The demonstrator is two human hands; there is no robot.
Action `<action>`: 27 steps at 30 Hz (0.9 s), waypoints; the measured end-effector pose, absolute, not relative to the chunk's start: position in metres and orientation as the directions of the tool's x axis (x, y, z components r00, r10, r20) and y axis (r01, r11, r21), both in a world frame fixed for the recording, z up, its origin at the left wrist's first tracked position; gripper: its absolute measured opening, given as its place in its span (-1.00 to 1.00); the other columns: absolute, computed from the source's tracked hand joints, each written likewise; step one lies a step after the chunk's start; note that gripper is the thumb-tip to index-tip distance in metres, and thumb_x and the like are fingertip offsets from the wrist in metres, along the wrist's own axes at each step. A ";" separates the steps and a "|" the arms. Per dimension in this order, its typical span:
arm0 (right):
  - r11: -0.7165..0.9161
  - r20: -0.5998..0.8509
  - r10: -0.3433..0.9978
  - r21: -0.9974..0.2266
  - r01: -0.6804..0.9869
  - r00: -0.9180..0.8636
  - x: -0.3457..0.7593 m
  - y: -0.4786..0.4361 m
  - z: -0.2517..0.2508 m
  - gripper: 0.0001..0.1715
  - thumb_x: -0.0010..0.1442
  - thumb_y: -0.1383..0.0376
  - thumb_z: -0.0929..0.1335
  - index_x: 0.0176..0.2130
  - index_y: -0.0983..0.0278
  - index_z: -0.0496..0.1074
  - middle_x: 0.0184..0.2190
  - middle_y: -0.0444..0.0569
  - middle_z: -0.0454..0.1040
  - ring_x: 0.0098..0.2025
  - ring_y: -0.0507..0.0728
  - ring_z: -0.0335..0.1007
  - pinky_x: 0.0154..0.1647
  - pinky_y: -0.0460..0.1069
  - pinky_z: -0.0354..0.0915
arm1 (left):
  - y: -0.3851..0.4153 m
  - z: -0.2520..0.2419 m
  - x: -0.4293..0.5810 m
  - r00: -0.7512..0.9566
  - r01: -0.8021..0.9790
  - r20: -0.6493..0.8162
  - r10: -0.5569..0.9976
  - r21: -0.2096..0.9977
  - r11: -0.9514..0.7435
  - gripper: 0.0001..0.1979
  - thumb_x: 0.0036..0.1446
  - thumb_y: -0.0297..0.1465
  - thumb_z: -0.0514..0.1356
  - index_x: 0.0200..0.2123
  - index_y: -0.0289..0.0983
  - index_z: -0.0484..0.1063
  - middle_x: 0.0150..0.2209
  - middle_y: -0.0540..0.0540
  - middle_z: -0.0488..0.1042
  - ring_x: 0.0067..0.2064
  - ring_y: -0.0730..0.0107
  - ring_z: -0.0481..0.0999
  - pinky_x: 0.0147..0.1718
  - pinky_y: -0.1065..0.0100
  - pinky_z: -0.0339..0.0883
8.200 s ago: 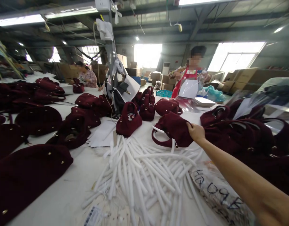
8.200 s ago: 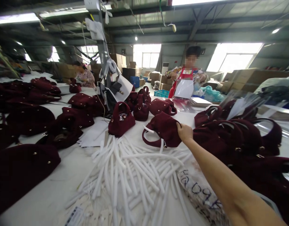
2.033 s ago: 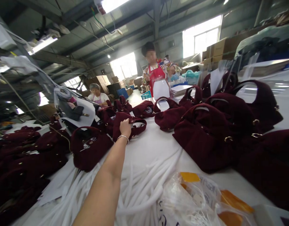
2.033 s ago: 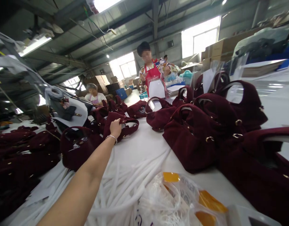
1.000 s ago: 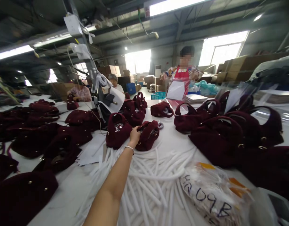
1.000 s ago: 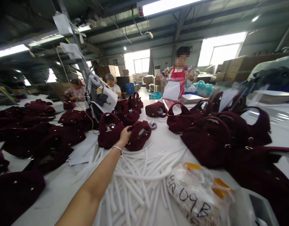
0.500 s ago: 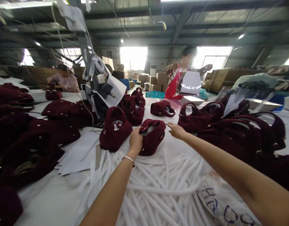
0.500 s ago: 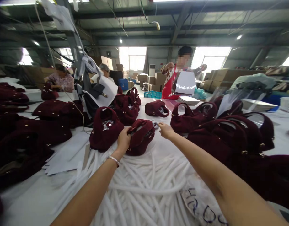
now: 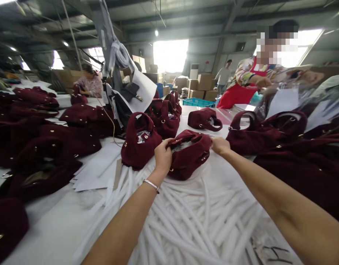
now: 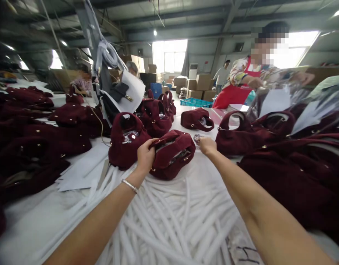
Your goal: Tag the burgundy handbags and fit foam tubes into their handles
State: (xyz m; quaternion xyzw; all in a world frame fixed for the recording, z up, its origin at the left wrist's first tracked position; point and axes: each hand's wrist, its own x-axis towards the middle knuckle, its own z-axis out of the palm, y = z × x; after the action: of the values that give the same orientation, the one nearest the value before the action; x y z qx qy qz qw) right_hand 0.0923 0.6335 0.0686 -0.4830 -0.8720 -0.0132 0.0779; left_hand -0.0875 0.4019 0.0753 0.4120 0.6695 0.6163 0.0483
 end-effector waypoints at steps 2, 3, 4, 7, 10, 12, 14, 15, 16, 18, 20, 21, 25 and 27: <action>0.528 0.214 0.838 -0.088 0.845 -0.502 0.113 0.621 0.098 -0.71 0.35 0.18 0.36 -0.04 0.31 0.48 -0.10 0.10 0.50 -0.08 0.21 0.46 -0.07 0.11 0.37 | 0.392 0.097 -0.083 -0.659 0.503 0.490 0.570 0.851 -0.151 -0.59 0.11 -0.66 0.05 -0.11 -0.26 0.58 -0.15 -0.05 0.66 -0.08 0.27 0.61 0.00 0.32 0.44; 0.534 0.258 0.830 -0.113 0.838 -0.494 0.125 0.612 0.116 -0.72 0.34 0.18 0.35 -0.06 0.31 0.50 -0.13 0.13 0.52 -0.09 0.23 0.46 -0.10 0.09 0.35 | 0.385 0.111 -0.078 -0.640 0.527 0.529 0.557 0.830 -0.184 -0.58 0.09 -0.67 0.05 -0.10 -0.25 0.58 -0.13 -0.04 0.65 -0.06 0.28 0.60 0.03 0.32 0.43; 0.543 0.305 0.819 -0.142 0.828 -0.485 0.138 0.601 0.135 -0.71 0.33 0.18 0.35 -0.07 0.30 0.52 -0.16 0.15 0.54 -0.10 0.25 0.47 -0.14 0.07 0.32 | 0.376 0.126 -0.072 -0.612 0.554 0.569 0.550 0.804 -0.215 -0.56 0.07 -0.68 0.05 -0.10 -0.24 0.59 -0.12 -0.03 0.65 -0.04 0.28 0.60 0.06 0.32 0.41; 0.562 0.445 0.791 -0.257 0.786 -0.420 0.179 0.552 0.186 -0.62 0.30 0.07 0.33 -0.08 0.27 0.54 -0.26 0.11 0.57 -0.19 0.27 0.49 -0.26 0.03 0.27 | 0.336 0.168 -0.046 -0.517 0.608 0.626 0.584 0.749 -0.264 -0.52 0.04 -0.69 0.04 -0.10 -0.21 0.59 -0.09 0.01 0.64 -0.02 0.30 0.59 0.10 0.32 0.39; 0.562 0.536 0.782 -0.387 0.731 -0.317 0.221 0.486 0.218 -0.48 0.31 -0.07 0.27 -0.10 0.27 0.53 -0.33 0.01 0.56 -0.29 0.20 0.48 -0.32 -0.01 0.28 | 0.283 0.193 -0.013 -0.475 0.570 0.553 0.684 0.786 -0.239 -0.50 0.00 -0.69 0.05 -0.12 -0.19 0.61 -0.14 0.02 0.65 -0.07 0.29 0.61 0.05 0.31 0.42; 0.586 0.569 0.777 -0.500 0.638 -0.269 0.249 0.433 0.228 -0.44 0.33 -0.11 0.24 -0.05 0.26 0.50 -0.29 -0.04 0.56 -0.30 0.14 0.48 -0.31 -0.04 0.33 | 0.244 0.198 0.013 -0.453 0.507 0.444 0.773 0.841 -0.186 -0.50 -0.05 -0.69 0.05 -0.16 -0.19 0.62 -0.18 0.01 0.66 -0.09 0.28 0.61 0.02 0.31 0.44; 0.615 0.572 0.784 -0.668 0.419 -0.240 0.276 0.376 0.233 -0.47 0.29 -0.09 0.31 -0.02 0.24 0.49 -0.23 -0.07 0.57 -0.28 0.11 0.49 -0.27 -0.05 0.38 | 0.205 0.195 0.040 -0.398 0.441 0.322 0.859 0.888 -0.129 -0.51 -0.08 -0.69 0.06 -0.19 -0.20 0.63 -0.20 0.01 0.67 -0.10 0.28 0.62 0.02 0.30 0.45; 0.605 0.557 0.796 -0.747 0.276 -0.237 0.290 0.346 0.235 -0.50 0.24 -0.07 0.37 -0.03 0.23 0.50 -0.22 -0.08 0.57 -0.27 0.12 0.49 -0.24 -0.04 0.41 | 0.186 0.190 0.054 -0.358 0.407 0.262 0.896 0.908 -0.102 -0.52 -0.08 -0.68 0.06 -0.20 -0.20 0.63 -0.21 0.00 0.67 -0.10 0.28 0.62 0.03 0.30 0.45; 0.573 0.532 0.811 -0.806 0.148 -0.245 0.304 0.317 0.237 -0.52 0.19 -0.05 0.42 -0.06 0.22 0.52 -0.21 -0.08 0.57 -0.25 0.13 0.50 -0.21 -0.03 0.43 | 0.169 0.184 0.069 -0.317 0.370 0.203 0.926 0.926 -0.077 -0.54 -0.08 -0.67 0.07 -0.21 -0.21 0.63 -0.21 0.00 0.67 -0.10 0.28 0.62 0.03 0.30 0.45; 0.491 0.465 0.839 -0.871 0.022 -0.283 0.332 0.261 0.240 -0.58 0.12 0.00 0.50 -0.12 0.18 0.55 -0.19 -0.09 0.58 -0.20 0.14 0.52 -0.15 -0.02 0.46 | 0.138 0.167 0.097 -0.244 0.272 0.077 0.967 0.962 -0.008 -0.56 -0.09 -0.66 0.09 -0.22 -0.22 0.63 -0.21 -0.02 0.67 -0.11 0.28 0.62 0.01 0.29 0.45; 0.422 0.400 0.858 -0.906 0.001 -0.322 0.362 0.211 0.242 -0.61 0.08 0.01 0.53 -0.17 0.16 0.56 -0.21 -0.09 0.59 -0.19 0.15 0.54 -0.15 -0.03 0.49 | 0.113 0.147 0.124 -0.182 0.180 -0.034 0.983 0.981 0.068 -0.60 -0.09 -0.64 0.12 -0.23 -0.25 0.63 -0.23 -0.05 0.67 -0.13 0.25 0.63 -0.02 0.27 0.47; 0.389 0.366 0.863 -0.921 -0.004 -0.348 0.378 0.189 0.242 -0.61 0.07 0.00 0.53 -0.17 0.16 0.56 -0.23 -0.08 0.59 -0.20 0.17 0.55 -0.17 -0.02 0.50 | 0.104 0.138 0.135 -0.156 0.147 -0.076 0.985 0.984 0.099 -0.63 -0.09 -0.63 0.15 -0.24 -0.26 0.64 -0.25 -0.07 0.67 -0.15 0.23 0.63 -0.03 0.24 0.47; 0.220 0.182 0.874 -0.975 0.032 -0.451 0.443 0.117 0.234 -0.51 0.09 -0.03 0.52 -0.09 0.19 0.55 -0.23 -0.01 0.60 -0.22 0.20 0.57 -0.14 0.03 0.52 | 0.084 0.116 0.162 -0.114 0.092 -0.135 0.984 0.985 0.146 -0.73 -0.09 -0.52 0.30 -0.24 -0.34 0.63 -0.27 -0.15 0.67 -0.18 0.14 0.64 -0.04 0.15 0.48; 0.160 0.094 0.866 -0.983 0.093 -0.491 0.473 0.088 0.227 -0.47 0.07 -0.07 0.52 -0.08 0.20 0.56 -0.22 0.01 0.60 -0.24 0.20 0.56 -0.16 0.00 0.50 | 0.078 0.120 0.165 -0.123 0.064 -0.133 0.983 0.988 0.141 -0.62 -0.11 -0.47 0.36 -0.13 -0.36 0.59 -0.20 -0.20 0.66 -0.11 0.11 0.63 -0.01 0.15 0.47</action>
State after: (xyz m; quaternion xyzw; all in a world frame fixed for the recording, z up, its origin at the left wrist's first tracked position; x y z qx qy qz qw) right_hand 0.4730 0.0884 0.2269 -0.3563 -0.6727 0.5415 0.3569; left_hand 0.1647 0.0775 0.1197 0.4515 0.5800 0.4747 0.4841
